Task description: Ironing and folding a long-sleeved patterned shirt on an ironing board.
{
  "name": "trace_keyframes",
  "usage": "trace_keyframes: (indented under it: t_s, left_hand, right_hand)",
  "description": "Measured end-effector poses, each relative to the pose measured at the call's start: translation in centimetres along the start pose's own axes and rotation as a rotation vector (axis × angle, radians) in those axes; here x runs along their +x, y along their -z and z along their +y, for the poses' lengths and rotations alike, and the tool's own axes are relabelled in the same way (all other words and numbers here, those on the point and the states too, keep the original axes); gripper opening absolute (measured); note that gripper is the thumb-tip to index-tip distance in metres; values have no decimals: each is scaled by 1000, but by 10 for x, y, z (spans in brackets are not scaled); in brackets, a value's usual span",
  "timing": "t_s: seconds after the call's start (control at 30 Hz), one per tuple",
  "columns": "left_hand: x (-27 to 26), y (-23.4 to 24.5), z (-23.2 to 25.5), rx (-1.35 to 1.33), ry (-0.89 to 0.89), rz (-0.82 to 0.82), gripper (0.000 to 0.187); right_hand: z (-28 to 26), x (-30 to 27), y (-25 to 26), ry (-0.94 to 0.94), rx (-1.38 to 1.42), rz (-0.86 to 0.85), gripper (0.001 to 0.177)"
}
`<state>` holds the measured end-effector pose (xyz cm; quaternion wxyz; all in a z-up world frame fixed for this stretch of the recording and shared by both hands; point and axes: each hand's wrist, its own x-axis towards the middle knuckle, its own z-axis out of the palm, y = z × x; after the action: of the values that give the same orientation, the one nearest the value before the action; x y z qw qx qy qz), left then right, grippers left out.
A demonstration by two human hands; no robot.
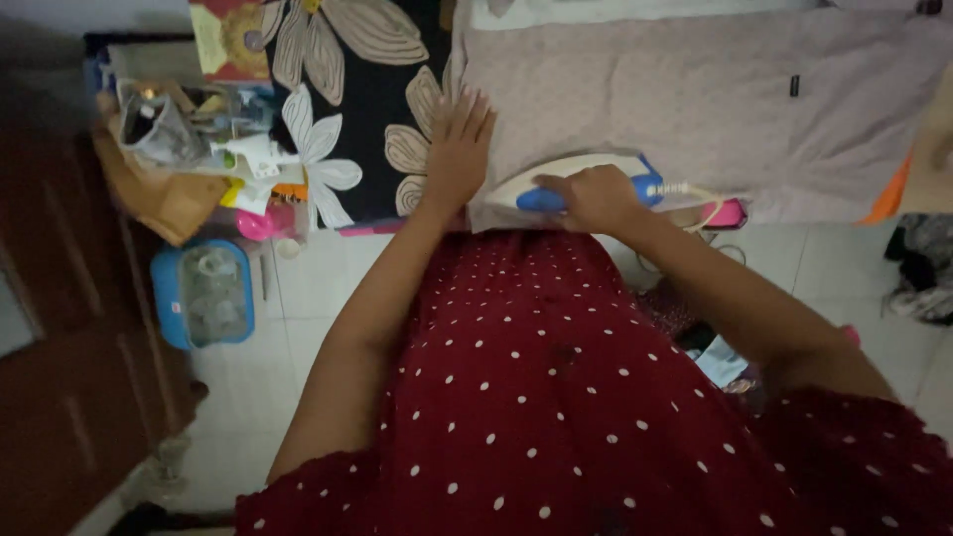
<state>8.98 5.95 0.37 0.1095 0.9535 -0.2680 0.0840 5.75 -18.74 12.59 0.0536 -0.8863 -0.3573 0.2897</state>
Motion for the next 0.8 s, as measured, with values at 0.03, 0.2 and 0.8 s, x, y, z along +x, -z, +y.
trace_keyframes:
  t_s: [0.03, 0.2, 0.8]
  left_hand:
    - [-1, -2, 0, -5, 4, 9, 50]
    - [1, 1, 1, 16, 17, -16, 49]
    - [-36, 27, 69, 105, 324, 183, 37]
  right_hand:
    - [-4, 2, 1, -83, 37, 67, 68]
    - [3, -6, -11, -51, 30, 119, 60]
    - [115, -125, -22, 16, 11, -38, 63]
